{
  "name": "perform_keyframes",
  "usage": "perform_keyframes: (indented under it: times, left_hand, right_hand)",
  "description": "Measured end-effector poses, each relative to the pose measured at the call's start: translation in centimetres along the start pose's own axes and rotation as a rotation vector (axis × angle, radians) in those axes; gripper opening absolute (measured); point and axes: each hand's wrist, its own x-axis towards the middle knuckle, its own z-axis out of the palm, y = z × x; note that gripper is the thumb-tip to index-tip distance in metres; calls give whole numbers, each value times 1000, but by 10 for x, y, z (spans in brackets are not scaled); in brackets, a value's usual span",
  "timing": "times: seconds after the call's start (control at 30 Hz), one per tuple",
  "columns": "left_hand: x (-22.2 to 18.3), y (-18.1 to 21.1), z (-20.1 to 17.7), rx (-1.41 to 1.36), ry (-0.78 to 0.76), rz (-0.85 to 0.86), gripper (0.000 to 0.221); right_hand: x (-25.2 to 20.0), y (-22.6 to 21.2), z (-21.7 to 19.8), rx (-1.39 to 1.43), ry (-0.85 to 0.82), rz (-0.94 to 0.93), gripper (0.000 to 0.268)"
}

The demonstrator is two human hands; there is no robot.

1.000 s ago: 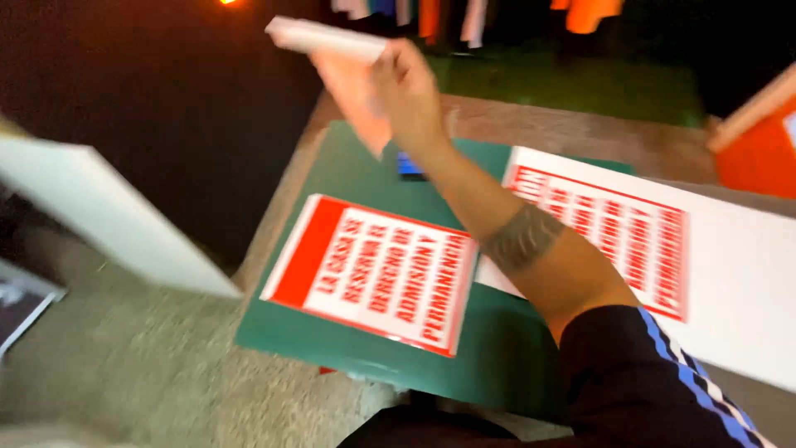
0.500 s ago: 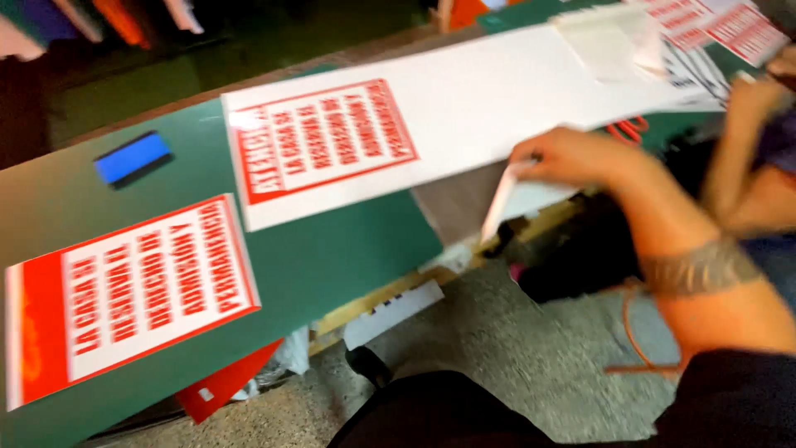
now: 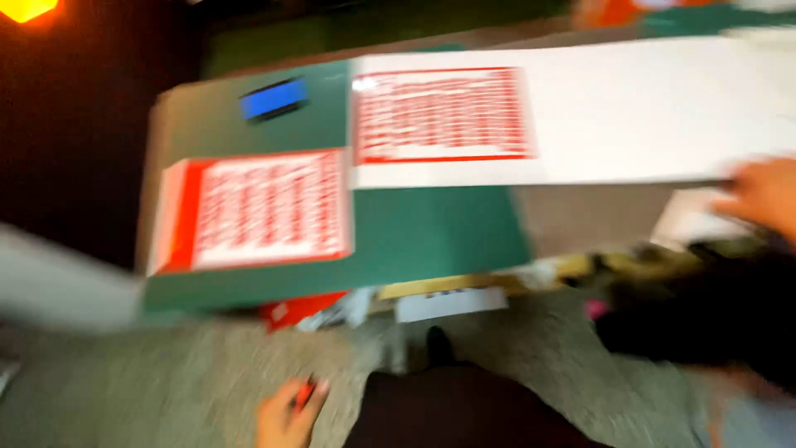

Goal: Measuring, cutting, and applying vinyl decals to a substrate using a squeegee and utility knife

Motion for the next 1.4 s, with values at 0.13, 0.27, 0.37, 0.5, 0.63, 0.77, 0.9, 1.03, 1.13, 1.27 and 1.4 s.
perform_keyframes:
  times: [0.13,0.27,0.37,0.5,0.63,0.77,0.9,1.03,1.13,1.27,1.4]
  left_hand:
    - [41,44,-16,-84,279,-205,41]
    - [63,18,-21,-227,676,-506,31]
    - [94,-14,-19,-854,972,-453,30]
    - [162,-82,4,-607,1254,-357,36]
    - [199,-94,40,-421,1340,-421,38]
    - [184,-78,44,-490,1290,-440,41]
    - [163,-65,8,-580,1129,-401,26]
    - [164,-99,-1,-576,1054,-322,23]
    - [156,-101,-2,-699,995,-307,24]
    - [153,-102,-16,-784,884,-282,14]
    - [143,-125,-14,-809,732,-299,11]
  right_hand:
    - [107,-79,-1,144,148,-339,35]
    - [148,-98,85,290,218,-503,33]
    - [140,-106,142,406,236,-565,39]
    - [103,-163,95,581,304,-576,52]
    - [-69,-323,-117,602,640,-1185,25]
    - [-89,-435,-122,719,34,-1381,20]
    - [-93,-522,-143,683,-92,-1272,29]
    - [-88,-601,-153,729,-330,-861,52]
    - [-43,-663,-102,781,-356,-710,68]
    - [-50,-691,-129,818,-229,-709,65]
    - [-57,-700,-117,659,5,-758,51]
